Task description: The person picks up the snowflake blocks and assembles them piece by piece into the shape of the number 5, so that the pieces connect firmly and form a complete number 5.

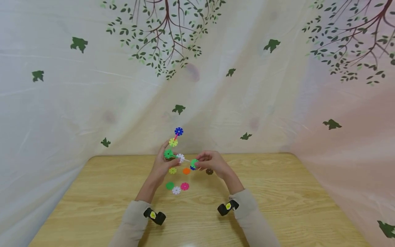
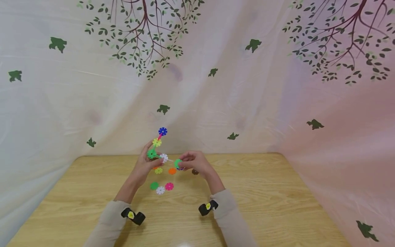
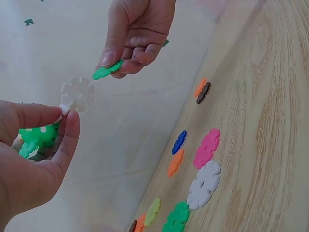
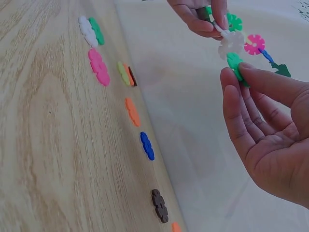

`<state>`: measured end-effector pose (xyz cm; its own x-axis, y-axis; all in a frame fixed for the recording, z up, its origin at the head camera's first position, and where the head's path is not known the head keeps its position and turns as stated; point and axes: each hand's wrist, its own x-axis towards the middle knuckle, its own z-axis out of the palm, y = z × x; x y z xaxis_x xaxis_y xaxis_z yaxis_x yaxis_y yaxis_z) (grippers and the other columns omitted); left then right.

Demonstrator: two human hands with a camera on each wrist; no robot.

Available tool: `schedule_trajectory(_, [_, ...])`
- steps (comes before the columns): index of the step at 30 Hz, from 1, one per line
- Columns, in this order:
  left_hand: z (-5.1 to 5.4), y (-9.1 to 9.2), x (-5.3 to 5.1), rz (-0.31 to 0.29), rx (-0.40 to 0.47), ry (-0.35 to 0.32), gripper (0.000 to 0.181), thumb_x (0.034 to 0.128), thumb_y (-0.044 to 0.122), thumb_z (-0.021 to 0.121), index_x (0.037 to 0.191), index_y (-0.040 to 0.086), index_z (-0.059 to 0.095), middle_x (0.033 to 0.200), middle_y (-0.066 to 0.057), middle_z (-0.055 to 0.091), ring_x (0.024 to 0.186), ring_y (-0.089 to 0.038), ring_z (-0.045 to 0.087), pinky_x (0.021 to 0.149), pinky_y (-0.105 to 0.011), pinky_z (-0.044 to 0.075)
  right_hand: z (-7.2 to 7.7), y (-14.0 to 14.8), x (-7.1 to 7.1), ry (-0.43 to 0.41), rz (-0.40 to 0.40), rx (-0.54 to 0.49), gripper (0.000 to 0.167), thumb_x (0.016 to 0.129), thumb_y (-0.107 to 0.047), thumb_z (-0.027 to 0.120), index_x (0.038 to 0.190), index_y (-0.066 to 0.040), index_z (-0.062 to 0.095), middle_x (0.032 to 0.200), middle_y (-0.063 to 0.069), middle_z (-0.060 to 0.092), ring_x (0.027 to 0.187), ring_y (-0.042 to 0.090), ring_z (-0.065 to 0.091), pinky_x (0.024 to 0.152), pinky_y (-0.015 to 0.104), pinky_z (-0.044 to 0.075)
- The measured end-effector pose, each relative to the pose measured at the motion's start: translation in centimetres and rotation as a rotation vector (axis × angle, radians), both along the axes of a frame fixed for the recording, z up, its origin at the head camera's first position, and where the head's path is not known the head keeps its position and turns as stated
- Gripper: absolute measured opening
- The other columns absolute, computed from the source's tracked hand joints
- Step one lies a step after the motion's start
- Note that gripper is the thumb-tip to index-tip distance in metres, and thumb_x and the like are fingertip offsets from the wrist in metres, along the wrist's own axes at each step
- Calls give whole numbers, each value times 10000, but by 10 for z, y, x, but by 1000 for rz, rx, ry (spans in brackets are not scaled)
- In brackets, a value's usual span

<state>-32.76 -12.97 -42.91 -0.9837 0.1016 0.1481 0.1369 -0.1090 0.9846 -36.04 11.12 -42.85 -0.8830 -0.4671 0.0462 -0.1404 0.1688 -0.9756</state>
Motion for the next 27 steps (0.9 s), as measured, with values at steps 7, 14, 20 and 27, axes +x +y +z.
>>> schedule_trajectory(7, [0,2,-1,-17,-2,11,855,944,-84,627,1626,202,198,1144,-119,566,875,-132,651,861,-293,609,1,-2,1,-7,-12,0,252,931,-81,733,1147,38,681,901,-9,733,864,250,734,908,570,577])
schedule_trajectory(14, [0,5,-4,-34,-23,12,834,950,-63,634,1620,190,206,1166,-158,551,893,-133,646,873,-326,611,3,-2,1,-25,-34,-21,244,932,-69,730,1140,45,676,902,-4,727,823,186,716,846,420,615])
schedule_trajectory(20, [1,7,-3,-70,-44,5,836,970,-43,613,1629,201,160,1187,-172,539,921,-192,647,912,-398,603,3,-3,1,-26,-46,-17,256,929,-83,739,1147,38,680,907,-10,732,823,161,715,819,363,611])
schedule_trajectory(27, [1,10,-2,-103,-50,-7,851,991,62,642,1629,256,114,1140,-93,531,995,-239,618,951,-391,584,0,-6,2,-4,-68,-40,243,922,-61,741,1122,64,683,882,-10,729,793,142,703,798,361,613])
